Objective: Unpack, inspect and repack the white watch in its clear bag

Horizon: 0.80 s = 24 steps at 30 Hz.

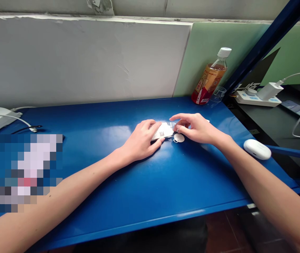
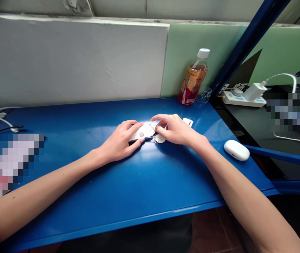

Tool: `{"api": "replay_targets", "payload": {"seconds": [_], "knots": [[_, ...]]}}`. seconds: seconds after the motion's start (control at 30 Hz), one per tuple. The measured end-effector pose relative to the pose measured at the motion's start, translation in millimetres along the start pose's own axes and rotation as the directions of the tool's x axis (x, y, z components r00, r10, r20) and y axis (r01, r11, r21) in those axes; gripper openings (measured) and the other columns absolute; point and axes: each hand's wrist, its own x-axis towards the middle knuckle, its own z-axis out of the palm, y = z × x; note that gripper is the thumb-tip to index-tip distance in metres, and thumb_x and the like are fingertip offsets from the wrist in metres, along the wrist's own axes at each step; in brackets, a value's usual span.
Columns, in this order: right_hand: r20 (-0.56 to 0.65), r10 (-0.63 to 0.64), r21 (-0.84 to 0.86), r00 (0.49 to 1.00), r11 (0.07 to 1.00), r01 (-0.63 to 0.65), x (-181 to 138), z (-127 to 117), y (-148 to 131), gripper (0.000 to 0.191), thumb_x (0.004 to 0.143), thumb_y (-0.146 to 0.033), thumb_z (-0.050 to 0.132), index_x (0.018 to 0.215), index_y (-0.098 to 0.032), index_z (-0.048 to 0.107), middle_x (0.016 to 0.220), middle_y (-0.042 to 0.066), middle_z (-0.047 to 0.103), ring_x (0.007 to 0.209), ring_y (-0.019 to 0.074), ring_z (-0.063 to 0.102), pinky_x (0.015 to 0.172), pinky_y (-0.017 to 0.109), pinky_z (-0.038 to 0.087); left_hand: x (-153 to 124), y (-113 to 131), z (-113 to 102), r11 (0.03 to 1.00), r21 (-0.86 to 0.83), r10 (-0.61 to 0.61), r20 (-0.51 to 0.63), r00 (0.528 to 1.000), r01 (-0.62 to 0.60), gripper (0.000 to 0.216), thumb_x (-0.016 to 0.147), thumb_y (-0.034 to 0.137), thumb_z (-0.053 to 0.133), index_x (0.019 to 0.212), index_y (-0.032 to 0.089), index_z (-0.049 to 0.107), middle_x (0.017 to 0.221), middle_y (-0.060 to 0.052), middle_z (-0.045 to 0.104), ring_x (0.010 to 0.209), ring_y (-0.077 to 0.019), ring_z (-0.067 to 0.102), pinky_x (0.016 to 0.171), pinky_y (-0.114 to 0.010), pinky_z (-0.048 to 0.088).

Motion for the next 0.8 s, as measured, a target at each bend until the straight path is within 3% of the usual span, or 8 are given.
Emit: {"api": "replay_targets", "payload": {"seconds": [0.37, 0.53, 0.63, 0.8], "knots": [[0.107, 0.080, 0.387, 0.991, 0.915, -0.116, 0.9, 5.2, -1.9, 0.047, 0.080, -0.018, 0.059, 0.127, -0.017, 0.058, 0.087, 0.006, 0.078, 0.073, 0.0209, 0.072, 0.067, 0.032, 0.055, 1.0, 0.4, 0.1, 1.000, 0.006, 0.013, 0.010, 1.000, -0.013, 0.048, 0.097, 0.040, 0.048, 0.135, 0.012, 0.051, 0.133, -0.020, 0.056, 0.125, -0.0344, 0.051, 0.106, -0.052, 0.043], [0.069, 0.038, 0.222, 0.997, 0.974, -0.053, 0.6, 1.8, -0.6, 0.035, 0.086, -0.022, 0.057, 0.119, -0.020, 0.065, 0.088, 0.004, 0.078, 0.077, 0.0203, 0.072, 0.071, 0.031, 0.054, 2.2, 0.7, 1.0, 0.999, 0.042, 0.018, 0.066, 0.998, -0.021, 0.056, 0.098, 0.041, 0.046, 0.143, 0.007, 0.044, 0.147, -0.023, 0.048, 0.140, -0.0380, 0.040, 0.114, -0.055, 0.034], [-0.042, 0.024, 0.045, 0.999, 0.999, -0.023, -0.1, -0.5, 0.7, 0.030, 0.088, -0.025, 0.056, 0.115, -0.019, 0.069, 0.090, 0.004, 0.078, 0.076, 0.0201, 0.071, 0.068, 0.030, 0.051, 2.1, 0.4, 1.6, 0.998, 0.054, 0.017, 0.075, 0.997, -0.021, 0.059, 0.098, 0.042, 0.046, 0.144, 0.006, 0.043, 0.149, -0.024, 0.046, 0.142, -0.0378, 0.039, 0.115, -0.055, 0.034], [-0.128, 0.030, -0.280, 0.991, 0.958, -0.065, -1.1, -1.3, 3.2, 0.029, 0.089, -0.026, 0.056, 0.113, -0.019, 0.071, 0.086, 0.005, 0.077, 0.069, 0.0210, 0.067, 0.065, 0.033, 0.046, 1.9, 0.5, 1.9, 0.997, 0.074, 0.017, 0.065, 0.998, -0.022, 0.061, 0.099, 0.043, 0.046, 0.144, 0.003, 0.043, 0.149, -0.024, 0.047, 0.141, -0.0375, 0.040, 0.116, -0.052, 0.034]]}}
